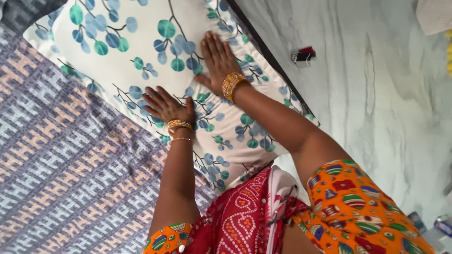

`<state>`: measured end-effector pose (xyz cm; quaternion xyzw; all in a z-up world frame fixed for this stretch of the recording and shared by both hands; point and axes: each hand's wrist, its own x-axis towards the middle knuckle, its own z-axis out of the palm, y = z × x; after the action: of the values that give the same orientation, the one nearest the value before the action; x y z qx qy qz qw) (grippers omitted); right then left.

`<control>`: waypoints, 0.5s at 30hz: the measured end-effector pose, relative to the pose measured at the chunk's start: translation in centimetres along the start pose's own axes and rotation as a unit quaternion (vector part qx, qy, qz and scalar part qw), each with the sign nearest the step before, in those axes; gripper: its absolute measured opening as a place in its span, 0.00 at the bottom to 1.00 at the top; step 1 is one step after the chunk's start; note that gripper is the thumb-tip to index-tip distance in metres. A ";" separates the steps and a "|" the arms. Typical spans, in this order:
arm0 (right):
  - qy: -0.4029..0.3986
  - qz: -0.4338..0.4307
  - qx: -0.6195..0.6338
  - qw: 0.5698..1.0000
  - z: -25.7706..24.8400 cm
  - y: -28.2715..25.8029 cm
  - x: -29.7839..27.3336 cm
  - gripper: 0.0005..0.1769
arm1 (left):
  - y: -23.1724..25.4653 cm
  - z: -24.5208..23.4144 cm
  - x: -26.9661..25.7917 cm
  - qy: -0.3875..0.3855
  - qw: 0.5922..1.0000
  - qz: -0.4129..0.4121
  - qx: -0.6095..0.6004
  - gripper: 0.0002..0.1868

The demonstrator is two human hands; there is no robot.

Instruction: The person smooths a patterned bedsheet on a bed, then places and smooths two leaf-patterned pillowcases on the pillows. The person uses both hands to flatten the fabric and align the edges.

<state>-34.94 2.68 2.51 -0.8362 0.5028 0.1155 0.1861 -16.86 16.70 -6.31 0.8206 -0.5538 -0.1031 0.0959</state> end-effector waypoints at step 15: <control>0.071 -0.009 -0.001 0.997 -5.2 -4.9 10.6 0.57 | -2.5 5.2 -0.4 0.124 0.990 0.044 -0.041 0.56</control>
<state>-25.67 -5.91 4.16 -0.8470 0.5069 0.0548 0.1505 -16.22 17.77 -11.98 0.7971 -0.5688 -0.0191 0.2017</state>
